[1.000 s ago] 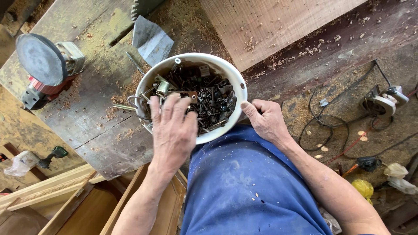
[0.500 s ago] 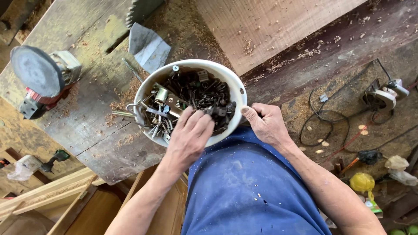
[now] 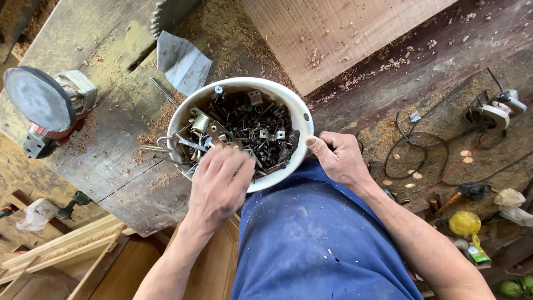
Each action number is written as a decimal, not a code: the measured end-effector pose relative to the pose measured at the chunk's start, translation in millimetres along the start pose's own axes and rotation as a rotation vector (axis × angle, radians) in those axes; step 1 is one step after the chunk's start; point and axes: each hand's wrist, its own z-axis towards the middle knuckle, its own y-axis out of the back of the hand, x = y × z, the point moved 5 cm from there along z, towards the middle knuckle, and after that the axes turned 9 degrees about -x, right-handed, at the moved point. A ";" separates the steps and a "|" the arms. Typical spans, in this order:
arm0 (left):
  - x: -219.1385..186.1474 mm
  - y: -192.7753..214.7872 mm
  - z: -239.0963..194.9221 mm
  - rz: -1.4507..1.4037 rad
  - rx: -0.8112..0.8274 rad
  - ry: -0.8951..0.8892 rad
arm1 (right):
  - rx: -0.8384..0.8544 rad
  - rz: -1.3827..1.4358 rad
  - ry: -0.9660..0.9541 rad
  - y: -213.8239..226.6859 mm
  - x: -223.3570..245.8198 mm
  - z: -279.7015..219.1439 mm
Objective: Searching for screws in a bucket and using a power drill to fasten wooden boards during furniture assembly
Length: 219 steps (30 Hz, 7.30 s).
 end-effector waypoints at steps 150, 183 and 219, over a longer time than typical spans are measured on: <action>52.7 -24.4 38.0 0.087 0.020 0.082 | 0.039 0.041 -0.063 -6.1 8.7 8.0; -4.5 -29.8 -14.9 0.205 0.076 0.215 | 0.047 -0.033 0.014 -7.9 -2.3 6.3; -23.8 -41.9 -10.3 0.260 0.075 0.301 | 0.046 -0.006 0.053 -7.1 -14.0 7.7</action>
